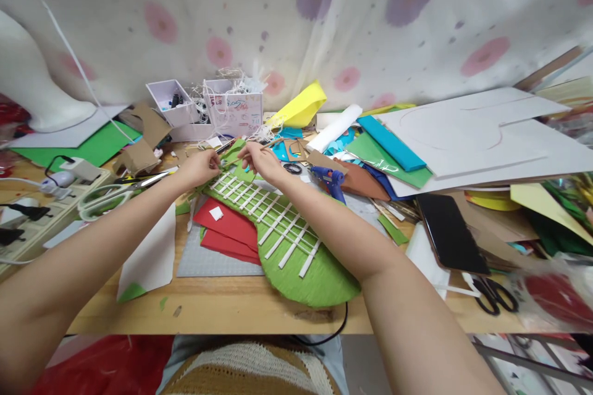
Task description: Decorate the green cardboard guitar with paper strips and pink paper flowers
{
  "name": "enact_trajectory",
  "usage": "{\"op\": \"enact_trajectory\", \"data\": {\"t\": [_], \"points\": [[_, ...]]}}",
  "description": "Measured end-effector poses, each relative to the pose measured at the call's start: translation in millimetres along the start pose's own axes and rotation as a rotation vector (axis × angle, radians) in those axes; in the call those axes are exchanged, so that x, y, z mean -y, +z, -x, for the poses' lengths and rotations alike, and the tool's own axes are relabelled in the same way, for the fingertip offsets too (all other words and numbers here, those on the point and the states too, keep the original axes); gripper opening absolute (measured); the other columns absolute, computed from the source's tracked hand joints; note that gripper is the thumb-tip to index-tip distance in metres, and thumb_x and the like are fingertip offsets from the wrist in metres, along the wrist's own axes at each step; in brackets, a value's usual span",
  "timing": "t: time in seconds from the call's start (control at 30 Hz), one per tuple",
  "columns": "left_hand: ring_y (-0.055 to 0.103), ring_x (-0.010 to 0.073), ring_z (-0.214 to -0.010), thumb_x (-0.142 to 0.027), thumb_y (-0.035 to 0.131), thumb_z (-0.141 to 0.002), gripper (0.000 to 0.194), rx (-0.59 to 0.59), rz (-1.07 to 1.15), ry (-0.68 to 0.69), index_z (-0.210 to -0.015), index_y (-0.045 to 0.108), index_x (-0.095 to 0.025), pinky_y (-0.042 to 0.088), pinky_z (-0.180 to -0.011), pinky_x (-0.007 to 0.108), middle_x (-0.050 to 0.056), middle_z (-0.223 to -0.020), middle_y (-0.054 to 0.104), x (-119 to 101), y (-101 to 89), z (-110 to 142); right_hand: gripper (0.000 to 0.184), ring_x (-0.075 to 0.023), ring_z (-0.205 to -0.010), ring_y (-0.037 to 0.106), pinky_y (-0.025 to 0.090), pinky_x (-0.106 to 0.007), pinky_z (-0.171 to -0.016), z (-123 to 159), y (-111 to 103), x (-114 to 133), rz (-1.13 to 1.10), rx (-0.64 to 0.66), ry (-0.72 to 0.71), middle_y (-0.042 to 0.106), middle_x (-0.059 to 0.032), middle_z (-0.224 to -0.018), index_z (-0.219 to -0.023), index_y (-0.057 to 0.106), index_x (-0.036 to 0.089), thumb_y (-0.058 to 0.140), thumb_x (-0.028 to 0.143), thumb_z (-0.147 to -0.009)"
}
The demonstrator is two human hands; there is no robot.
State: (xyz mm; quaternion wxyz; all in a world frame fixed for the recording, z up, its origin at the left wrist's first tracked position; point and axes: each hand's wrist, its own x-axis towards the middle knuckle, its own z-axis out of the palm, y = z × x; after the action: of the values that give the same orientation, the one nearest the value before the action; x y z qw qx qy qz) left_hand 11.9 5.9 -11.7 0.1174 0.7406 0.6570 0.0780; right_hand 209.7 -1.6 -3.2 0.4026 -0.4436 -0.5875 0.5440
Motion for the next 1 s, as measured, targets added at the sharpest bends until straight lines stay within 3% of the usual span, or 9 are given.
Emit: {"op": "enact_trajectory", "data": {"t": [0.2, 0.4, 1.0], "points": [[0.065, 0.0260, -0.090, -0.019, 0.063, -0.072, 0.031, 0.031, 0.039, -0.121, -0.101, 0.052, -0.021, 0.045, -0.078, 0.034, 0.008, -0.093, 0.069, -8, -6.5, 4, 0.053, -0.0084, -0.042, 0.040, 0.036, -0.021, -0.045, -18, 16, -14, -0.056, -0.132, 0.066, 0.049, 0.0001, -0.047, -0.061, 0.054, 0.017, 0.036, 0.050, -0.098], [0.065, 0.0295, -0.098, -0.020, 0.067, -0.067, 0.042, 0.058, 0.029, -0.211, -0.104, 0.048, -0.021, 0.045, -0.080, 0.035, 0.011, -0.100, 0.069, -15, -7.7, 3, 0.054, -0.0088, -0.044, 0.042, 0.035, -0.021, -0.045, -23, 16, -33, -0.058, -0.119, 0.041, 0.052, 0.0005, -0.050, -0.065, 0.057, 0.018, 0.035, 0.056, -0.097], [0.064, 0.0229, -0.088, -0.018, 0.064, -0.066, 0.043, 0.019, 0.006, -0.167, -0.107, 0.050, -0.021, 0.045, -0.071, 0.029, 0.004, -0.090, 0.069, -6, -1.8, -4, 0.053, -0.0088, -0.046, 0.043, 0.037, -0.021, -0.048, -17, 16, -33, -0.057, -0.111, 0.046, 0.053, 0.0011, -0.052, -0.066, 0.058, 0.017, 0.035, 0.053, -0.097]]}}
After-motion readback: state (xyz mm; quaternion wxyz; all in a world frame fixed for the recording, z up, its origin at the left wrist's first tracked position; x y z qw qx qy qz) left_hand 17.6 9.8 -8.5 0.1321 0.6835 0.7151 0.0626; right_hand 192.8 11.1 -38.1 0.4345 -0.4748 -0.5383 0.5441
